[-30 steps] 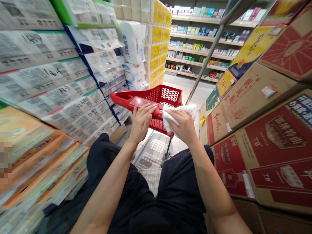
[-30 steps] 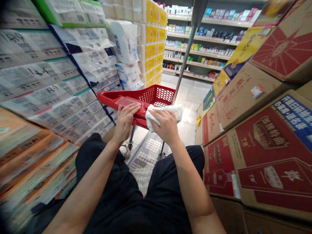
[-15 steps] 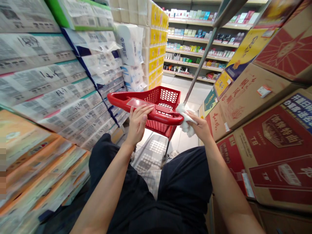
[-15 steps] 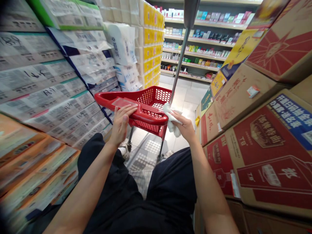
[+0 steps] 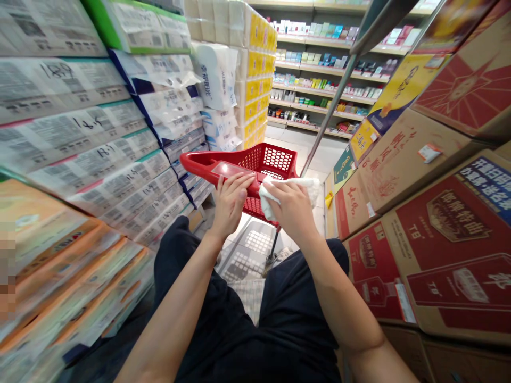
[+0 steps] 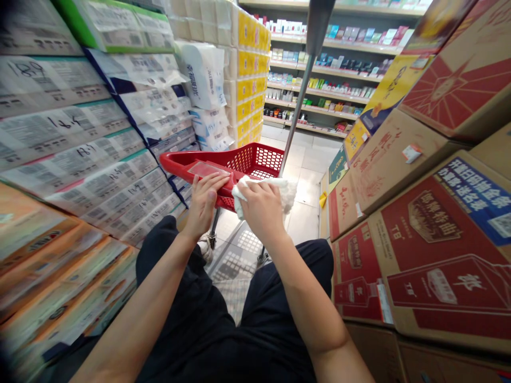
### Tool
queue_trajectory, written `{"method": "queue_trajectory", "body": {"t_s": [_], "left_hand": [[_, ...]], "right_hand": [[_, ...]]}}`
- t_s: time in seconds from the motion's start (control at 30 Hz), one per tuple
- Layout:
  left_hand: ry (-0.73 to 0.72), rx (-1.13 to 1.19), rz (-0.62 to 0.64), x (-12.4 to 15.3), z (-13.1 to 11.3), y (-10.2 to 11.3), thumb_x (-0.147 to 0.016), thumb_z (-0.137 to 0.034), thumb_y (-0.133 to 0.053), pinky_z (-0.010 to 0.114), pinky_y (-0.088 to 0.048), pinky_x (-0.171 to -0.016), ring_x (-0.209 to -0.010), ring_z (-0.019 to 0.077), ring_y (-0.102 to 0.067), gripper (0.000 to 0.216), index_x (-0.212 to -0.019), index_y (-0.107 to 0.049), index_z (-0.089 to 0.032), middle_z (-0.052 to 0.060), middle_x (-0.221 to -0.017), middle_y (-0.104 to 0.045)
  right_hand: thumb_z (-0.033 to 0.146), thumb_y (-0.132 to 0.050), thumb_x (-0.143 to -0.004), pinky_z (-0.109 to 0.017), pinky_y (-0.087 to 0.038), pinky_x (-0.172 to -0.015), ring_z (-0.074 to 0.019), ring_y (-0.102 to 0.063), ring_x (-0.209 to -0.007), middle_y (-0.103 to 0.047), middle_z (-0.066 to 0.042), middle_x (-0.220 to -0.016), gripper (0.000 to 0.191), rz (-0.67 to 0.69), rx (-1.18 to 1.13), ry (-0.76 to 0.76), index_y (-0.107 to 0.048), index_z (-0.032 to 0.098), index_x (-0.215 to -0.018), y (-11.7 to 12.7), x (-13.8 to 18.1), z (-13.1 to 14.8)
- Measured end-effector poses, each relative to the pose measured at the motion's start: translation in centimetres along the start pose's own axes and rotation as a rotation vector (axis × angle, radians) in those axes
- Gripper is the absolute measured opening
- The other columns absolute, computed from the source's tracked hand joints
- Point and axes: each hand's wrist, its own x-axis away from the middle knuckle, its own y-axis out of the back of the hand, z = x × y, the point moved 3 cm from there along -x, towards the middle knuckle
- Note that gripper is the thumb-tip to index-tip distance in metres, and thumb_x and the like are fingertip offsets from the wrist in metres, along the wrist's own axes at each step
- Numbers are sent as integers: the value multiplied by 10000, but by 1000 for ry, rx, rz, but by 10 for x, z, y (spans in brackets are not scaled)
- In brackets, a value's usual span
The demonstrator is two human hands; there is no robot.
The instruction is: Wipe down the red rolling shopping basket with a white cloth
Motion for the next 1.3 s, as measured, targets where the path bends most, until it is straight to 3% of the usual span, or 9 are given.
{"method": "queue_trajectory", "body": {"t_s": [0.2, 0.33, 0.5, 0.7, 0.83, 1.0, 1.13, 1.3], "left_hand": [[-5, -9, 7, 0, 3, 1, -1039, -388, -147, 458, -120, -1208, -1335, 166, -439, 523, -1310, -570, -243, 32, -1354, -599], [-16, -4, 11, 0, 5, 3, -1040, -368, -162, 444, -137, -1205, -1331, 160, -447, 505, -1309, -571, -244, 29, -1356, -599], [-19, 5, 18, 0, 5, 4, -1041, -368, -166, 445, -140, -1203, -1334, 159, -445, 502, -1309, -572, -241, 31, -1353, -602], [-8, 22, -10, 0, 5, 3, -1042, -373, -174, 445, -149, -1203, -1324, 157, -455, 499, -1296, -583, -242, 30, -1338, -612], [-7, 18, 1, 0, 5, 3, -1041, -381, -180, 451, -143, -1204, -1329, 158, -449, 497, -1307, -577, -242, 31, -1345, -608], [-7, -2, 50, 0, 6, 6, -1041, -385, -174, 459, -149, -1198, -1333, 160, -442, 498, -1322, -566, -261, 19, -1362, -599], [-7, 0, 55, 0, 6, 7, -1041, -377, -195, 457, -139, -1203, -1339, 158, -434, 477, -1330, -558, -265, 12, -1373, -591], [-2, -6, 49, 0, 3, 5, -1041, -360, -194, 459, -145, -1200, -1343, 159, -431, 472, -1330, -556, -267, 14, -1376, -588]], "right_hand": [[295, -487, -961, -440, -375, -951, -274, -574, -1089, -658, -88, -1270, 337, -45, 35, 5, -607, 219, -1266, -13, -3, 10], [281, -468, -976, -414, -357, -990, -238, -557, -1159, -597, -34, -1368, 360, -84, -29, 108, -571, 277, -1320, -7, 22, -16], [307, -444, -991, -429, -369, -1045, -227, -543, -1242, -612, -34, -1347, 361, -118, -220, 146, -572, 288, -1328, 2, 39, -61], [369, -450, -983, -430, -385, -1122, -219, -543, -1279, -626, -43, -1330, 354, -172, -527, 21, -627, 271, -1274, -9, 38, -101], [406, -478, -968, -393, -388, -1138, -208, -532, -1300, -610, -43, -1352, 381, -233, -630, -122, -618, 265, -1294, -18, 45, -112], [345, -492, -968, -434, -387, -1135, -228, -513, -1319, -575, -43, -1392, 370, -307, -565, -99, -595, 292, -1319, -14, 60, -89], [272, -503, -962, -488, -375, -1109, -249, -490, -1329, -590, -31, -1375, 360, -308, -310, 16, -604, 324, -1303, -6, 66, -51], [232, -507, -951, -509, -308, -1109, -265, -519, -1256, -609, -19, -1353, 371, -213, -57, 2, -599, 326, -1299, -9, 37, -5]]}}
